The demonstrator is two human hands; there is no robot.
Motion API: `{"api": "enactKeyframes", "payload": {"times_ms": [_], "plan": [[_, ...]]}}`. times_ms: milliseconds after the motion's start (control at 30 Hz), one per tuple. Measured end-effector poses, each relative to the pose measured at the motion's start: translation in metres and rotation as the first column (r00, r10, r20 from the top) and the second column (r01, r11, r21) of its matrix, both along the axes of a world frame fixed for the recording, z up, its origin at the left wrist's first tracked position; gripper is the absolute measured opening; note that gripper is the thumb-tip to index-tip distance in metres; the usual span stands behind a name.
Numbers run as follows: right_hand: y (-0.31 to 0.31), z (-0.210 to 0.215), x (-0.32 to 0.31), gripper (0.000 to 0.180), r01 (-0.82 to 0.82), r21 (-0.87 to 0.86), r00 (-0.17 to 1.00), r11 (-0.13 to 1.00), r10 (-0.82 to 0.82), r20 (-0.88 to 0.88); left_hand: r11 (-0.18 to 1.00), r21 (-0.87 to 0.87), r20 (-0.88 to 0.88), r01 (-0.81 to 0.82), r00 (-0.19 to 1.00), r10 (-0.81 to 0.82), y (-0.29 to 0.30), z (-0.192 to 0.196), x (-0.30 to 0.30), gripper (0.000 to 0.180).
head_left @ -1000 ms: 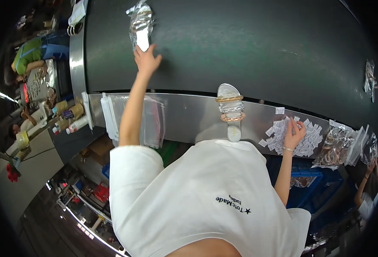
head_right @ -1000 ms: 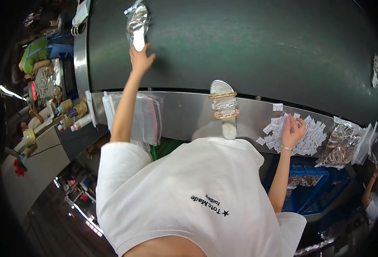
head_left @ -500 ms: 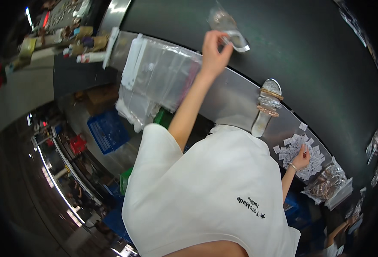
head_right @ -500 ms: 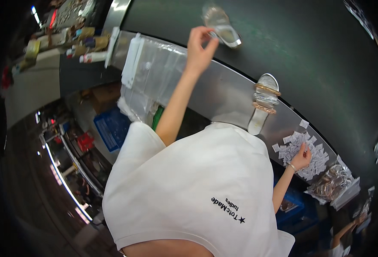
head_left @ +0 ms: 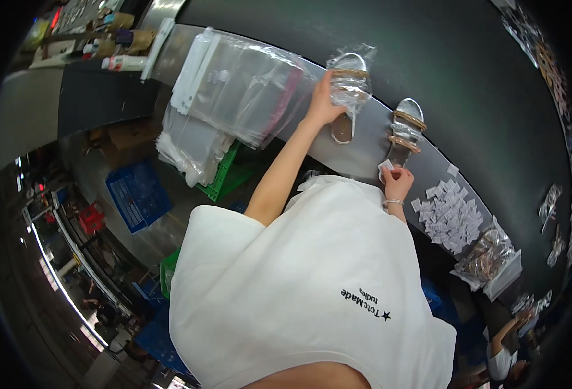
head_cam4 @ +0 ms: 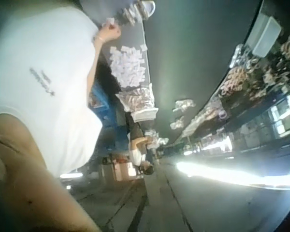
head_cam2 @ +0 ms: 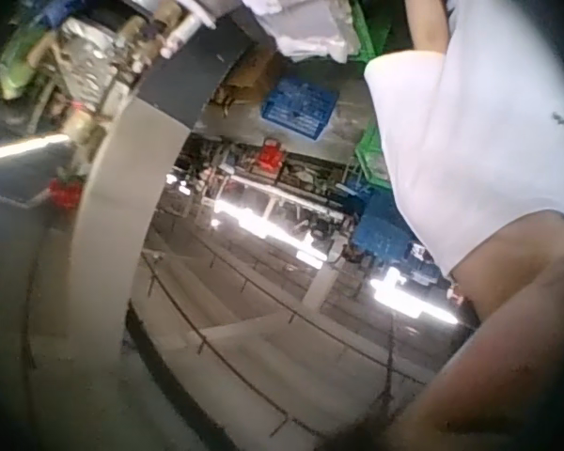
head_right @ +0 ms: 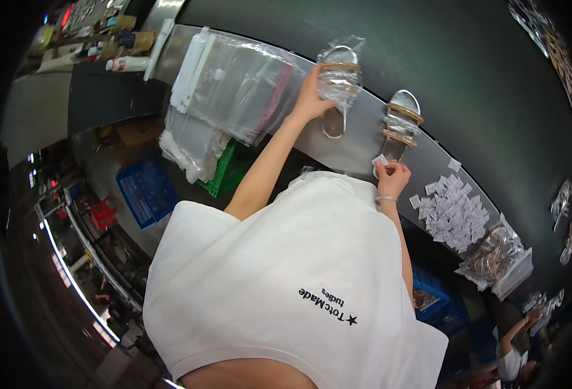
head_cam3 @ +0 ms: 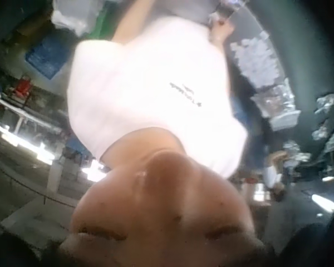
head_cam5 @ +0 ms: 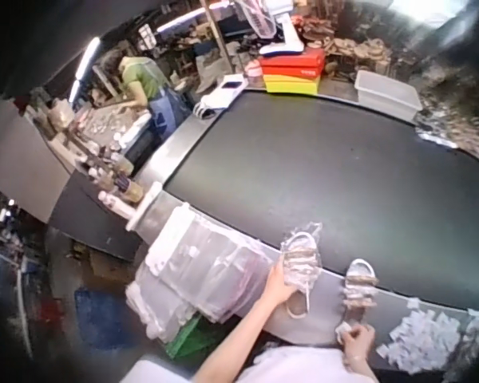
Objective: The person repeatedly picks up pairs of sandals from a table, places them into clear plastic bags, and seals them. The packaged sandals are then stacked on the table or placed into blue crates. The process is repetitive and involves handling multiple pairs of footwear.
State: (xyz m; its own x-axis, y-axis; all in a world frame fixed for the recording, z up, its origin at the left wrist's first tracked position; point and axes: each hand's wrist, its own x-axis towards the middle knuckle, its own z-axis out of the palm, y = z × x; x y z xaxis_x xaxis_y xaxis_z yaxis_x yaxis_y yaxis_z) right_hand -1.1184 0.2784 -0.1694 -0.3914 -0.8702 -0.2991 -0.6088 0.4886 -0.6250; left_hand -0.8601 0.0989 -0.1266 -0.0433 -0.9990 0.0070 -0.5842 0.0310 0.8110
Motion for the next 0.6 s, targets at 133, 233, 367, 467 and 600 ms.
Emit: {"api": "enactKeyframes", "payload": {"times_ms": [133,233,367,467,600], "plan": [[-0.014,0.014,0.025,0.057,0.32,-0.102,0.938,0.942,-0.299,0.176,0.988,0.156,-0.091,-0.012,0.996,0.027,-0.02,-0.003,-0.002,0.078],[-0.025,0.02,0.025,0.051,0.274,-0.054,0.842,0.96,-0.213,0.495,0.967,0.252,-0.088,-0.035,0.994,0.059,-0.028,-0.014,-0.001,0.065],[-0.043,0.054,0.048,0.041,0.385,-0.07,0.618,0.92,-0.2,0.76,0.978,-0.124,-0.037,-0.169,0.985,0.166,-0.006,0.003,-0.005,0.054],[-0.063,0.084,0.07,0.044,0.221,0.04,0.708,0.974,-0.188,0.681,0.962,0.201,-0.385,-0.184,0.889,0.25,0.008,0.04,-0.004,0.057],[-0.097,0.098,0.117,0.048,0.001,-0.059,0.784,0.998,0.036,0.619,0.966,0.224,-0.797,-0.128,0.546,0.257,0.024,0.05,0.007,0.06]]}}
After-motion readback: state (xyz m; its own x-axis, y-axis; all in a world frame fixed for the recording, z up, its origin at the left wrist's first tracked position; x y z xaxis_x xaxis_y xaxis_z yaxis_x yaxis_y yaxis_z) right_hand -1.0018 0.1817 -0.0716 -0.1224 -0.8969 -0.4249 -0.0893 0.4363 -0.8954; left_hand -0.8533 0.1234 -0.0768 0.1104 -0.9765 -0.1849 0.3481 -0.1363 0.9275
